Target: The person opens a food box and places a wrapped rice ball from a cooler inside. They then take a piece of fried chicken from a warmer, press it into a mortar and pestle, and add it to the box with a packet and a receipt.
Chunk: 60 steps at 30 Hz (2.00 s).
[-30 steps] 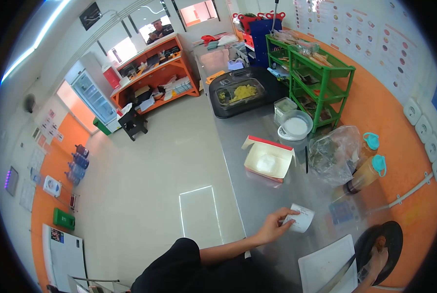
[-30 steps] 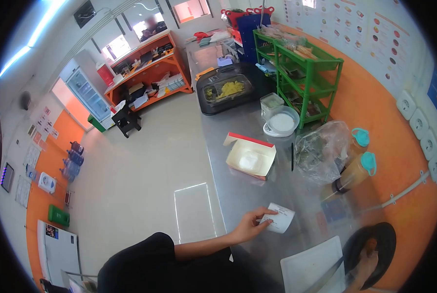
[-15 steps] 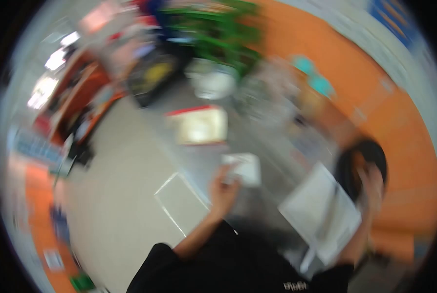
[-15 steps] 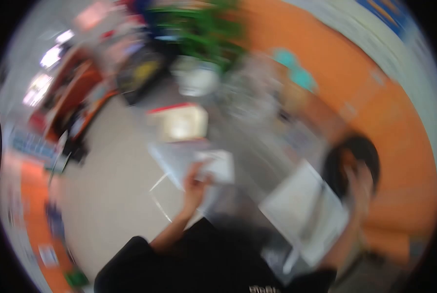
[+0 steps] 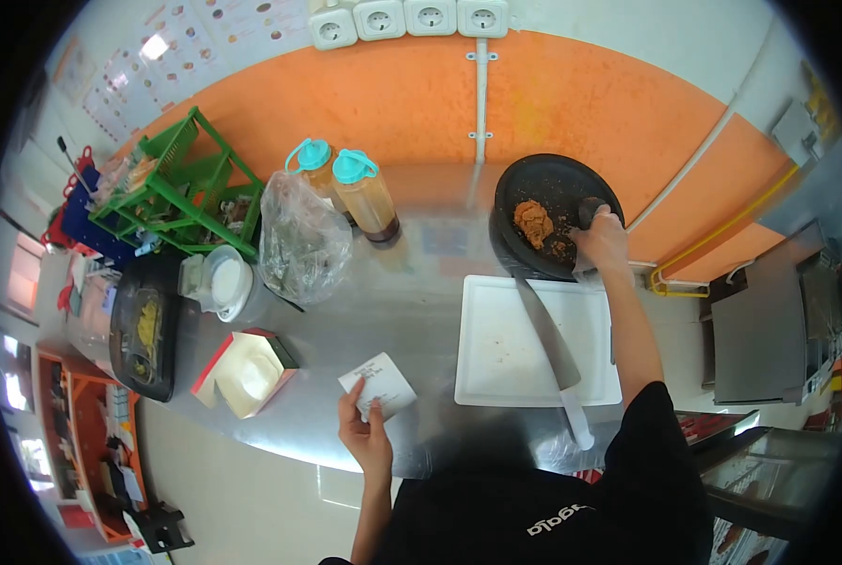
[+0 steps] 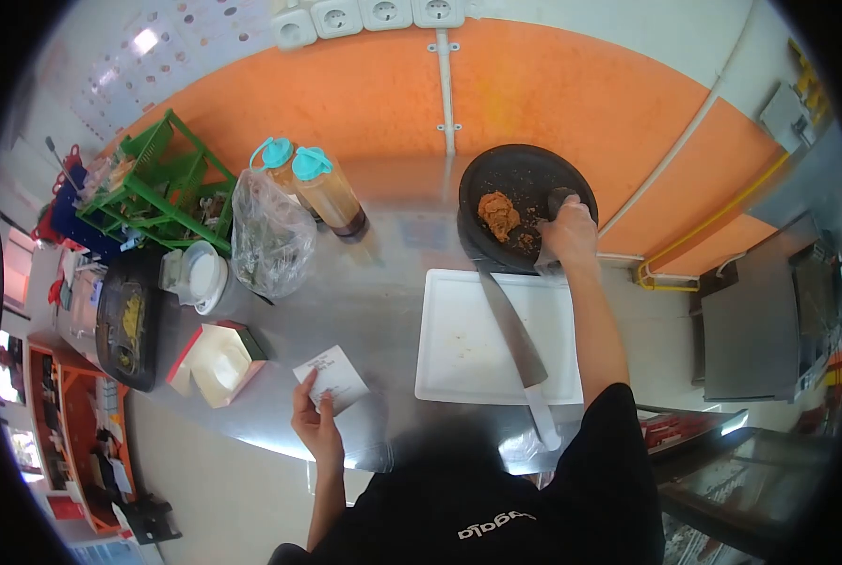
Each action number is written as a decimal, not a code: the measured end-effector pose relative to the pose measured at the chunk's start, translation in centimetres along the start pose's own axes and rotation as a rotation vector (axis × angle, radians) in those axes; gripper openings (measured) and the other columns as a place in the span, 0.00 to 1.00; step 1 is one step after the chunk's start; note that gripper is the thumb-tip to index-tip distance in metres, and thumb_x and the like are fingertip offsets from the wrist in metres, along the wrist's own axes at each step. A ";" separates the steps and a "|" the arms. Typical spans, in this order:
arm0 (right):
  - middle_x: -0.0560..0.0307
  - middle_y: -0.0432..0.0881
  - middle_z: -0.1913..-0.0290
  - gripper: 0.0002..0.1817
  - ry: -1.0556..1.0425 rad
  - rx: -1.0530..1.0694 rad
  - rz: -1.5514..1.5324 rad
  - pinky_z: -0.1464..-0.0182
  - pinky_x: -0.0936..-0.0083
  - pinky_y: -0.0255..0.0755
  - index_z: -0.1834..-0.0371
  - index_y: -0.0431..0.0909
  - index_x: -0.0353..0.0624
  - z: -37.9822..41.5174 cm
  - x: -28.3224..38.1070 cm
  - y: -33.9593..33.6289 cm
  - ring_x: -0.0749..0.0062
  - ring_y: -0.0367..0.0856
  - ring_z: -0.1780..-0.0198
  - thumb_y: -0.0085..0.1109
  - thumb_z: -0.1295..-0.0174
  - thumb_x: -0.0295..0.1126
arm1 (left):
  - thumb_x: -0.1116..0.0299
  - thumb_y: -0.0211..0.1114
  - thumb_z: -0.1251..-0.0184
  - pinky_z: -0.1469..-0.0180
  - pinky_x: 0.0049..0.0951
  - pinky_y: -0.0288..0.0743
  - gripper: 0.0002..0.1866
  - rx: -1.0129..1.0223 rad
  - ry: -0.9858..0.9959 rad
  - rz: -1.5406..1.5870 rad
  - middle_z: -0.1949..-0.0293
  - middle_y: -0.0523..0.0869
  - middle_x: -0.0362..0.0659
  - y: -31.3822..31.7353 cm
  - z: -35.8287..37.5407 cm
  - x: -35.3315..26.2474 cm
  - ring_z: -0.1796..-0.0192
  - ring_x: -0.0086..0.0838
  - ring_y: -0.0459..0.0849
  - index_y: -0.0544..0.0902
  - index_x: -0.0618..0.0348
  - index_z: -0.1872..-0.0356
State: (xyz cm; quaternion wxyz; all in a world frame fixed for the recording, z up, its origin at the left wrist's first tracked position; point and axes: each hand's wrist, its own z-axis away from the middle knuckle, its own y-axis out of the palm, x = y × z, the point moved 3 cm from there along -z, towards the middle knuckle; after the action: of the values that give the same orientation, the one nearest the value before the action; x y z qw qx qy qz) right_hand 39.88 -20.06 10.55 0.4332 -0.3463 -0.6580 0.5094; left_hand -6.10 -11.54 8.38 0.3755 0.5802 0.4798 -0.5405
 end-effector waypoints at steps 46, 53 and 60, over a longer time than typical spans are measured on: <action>0.41 0.82 0.55 0.33 -0.263 0.369 -0.226 0.45 0.64 0.70 0.40 0.78 0.46 -2.5 4.0 -3.3 0.54 0.80 0.50 0.48 0.35 0.62 | 0.82 0.55 0.32 0.40 0.27 0.70 0.17 -0.168 -0.177 0.030 0.48 0.79 0.44 -5.1 1.3 3.4 0.44 0.29 0.77 0.78 0.68 0.42; 0.37 0.82 0.52 0.33 -0.352 0.551 0.023 0.46 0.62 0.72 0.46 0.80 0.40 -1.1 3.6 0.2 0.49 0.82 0.53 0.49 0.35 0.61 | 0.83 0.55 0.32 0.39 0.29 0.71 0.18 -0.151 -0.167 0.032 0.47 0.79 0.44 -4.2 0.9 3.1 0.43 0.29 0.77 0.77 0.67 0.42; 0.31 0.77 0.42 0.38 -0.255 0.220 -0.257 0.36 0.58 0.66 0.45 0.78 0.32 -1.9 3.8 -1.2 0.45 0.76 0.39 0.53 0.37 0.62 | 0.82 0.54 0.31 0.42 0.27 0.73 0.17 -0.220 -0.153 0.075 0.47 0.79 0.43 -5.5 1.1 2.7 0.46 0.28 0.78 0.77 0.67 0.42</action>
State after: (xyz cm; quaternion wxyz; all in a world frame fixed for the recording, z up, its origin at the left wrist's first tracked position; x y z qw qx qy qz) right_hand 40.11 -16.25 12.74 0.4429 -0.1429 -0.6868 0.5583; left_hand -11.77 -10.77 6.00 0.4924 0.5103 0.4841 -0.5127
